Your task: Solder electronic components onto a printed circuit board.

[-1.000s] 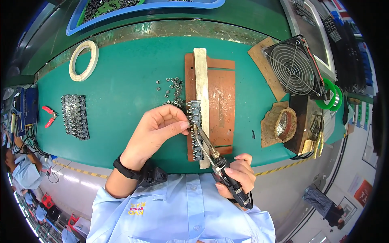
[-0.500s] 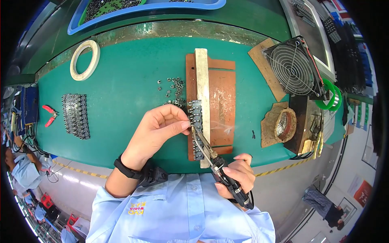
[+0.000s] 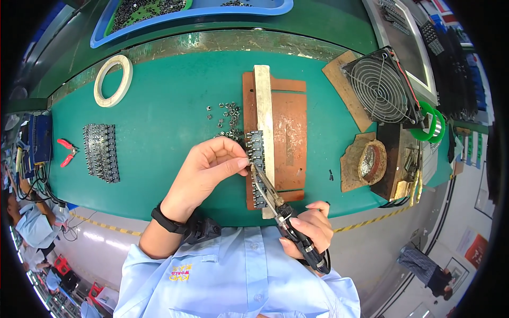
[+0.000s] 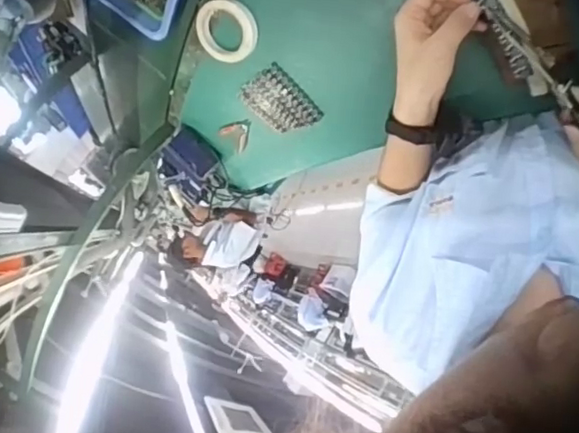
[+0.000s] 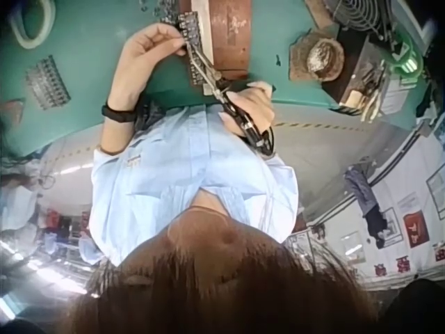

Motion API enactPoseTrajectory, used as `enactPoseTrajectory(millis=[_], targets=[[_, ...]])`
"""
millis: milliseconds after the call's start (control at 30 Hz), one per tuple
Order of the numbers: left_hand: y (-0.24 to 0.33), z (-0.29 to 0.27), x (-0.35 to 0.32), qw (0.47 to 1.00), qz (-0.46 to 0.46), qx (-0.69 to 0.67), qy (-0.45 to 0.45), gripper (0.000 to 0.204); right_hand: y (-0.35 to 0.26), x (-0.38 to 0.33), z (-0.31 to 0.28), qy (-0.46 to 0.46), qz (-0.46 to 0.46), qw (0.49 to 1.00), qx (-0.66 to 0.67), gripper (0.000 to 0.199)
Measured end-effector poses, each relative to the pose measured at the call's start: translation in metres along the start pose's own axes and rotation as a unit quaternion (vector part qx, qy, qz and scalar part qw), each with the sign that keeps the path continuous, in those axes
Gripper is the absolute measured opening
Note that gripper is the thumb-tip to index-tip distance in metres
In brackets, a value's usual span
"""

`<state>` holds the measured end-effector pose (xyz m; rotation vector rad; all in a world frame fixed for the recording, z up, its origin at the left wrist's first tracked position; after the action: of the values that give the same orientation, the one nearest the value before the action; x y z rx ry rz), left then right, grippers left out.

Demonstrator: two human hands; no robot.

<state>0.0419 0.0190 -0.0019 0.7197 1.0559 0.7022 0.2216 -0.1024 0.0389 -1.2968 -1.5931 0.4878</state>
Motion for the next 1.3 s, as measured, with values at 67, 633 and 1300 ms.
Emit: enactPoseTrajectory(millis=[67,633,1300], targets=[[0.001,0.001,-0.001,1.000,0.001,0.000,0.000,0.007,0.004,-0.010,-0.002,0.041,0.007,0.999,0.016,0.044],[0.026,-0.019,-0.020,0.940,0.204,0.171,0.211,0.009,0.039,-0.049,-0.004,0.233,0.145,0.955,0.111,0.051],[0.003,0.012,-0.018,0.982,0.098,0.144,0.074,0.007,0.048,-0.048,-0.014,0.193,0.120,0.969,0.098,0.050]])
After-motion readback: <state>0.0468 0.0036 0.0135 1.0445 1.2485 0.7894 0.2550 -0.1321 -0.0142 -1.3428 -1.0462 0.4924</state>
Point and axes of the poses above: each hand's wrist, its own x-axis towards the middle knuckle, its own z-axis out of the palm, y = z × x, the point moved 4 cm from there along x, towards the middle knuckle, and after that the axes turned 11 degrees about y, right-handed, at the moved point
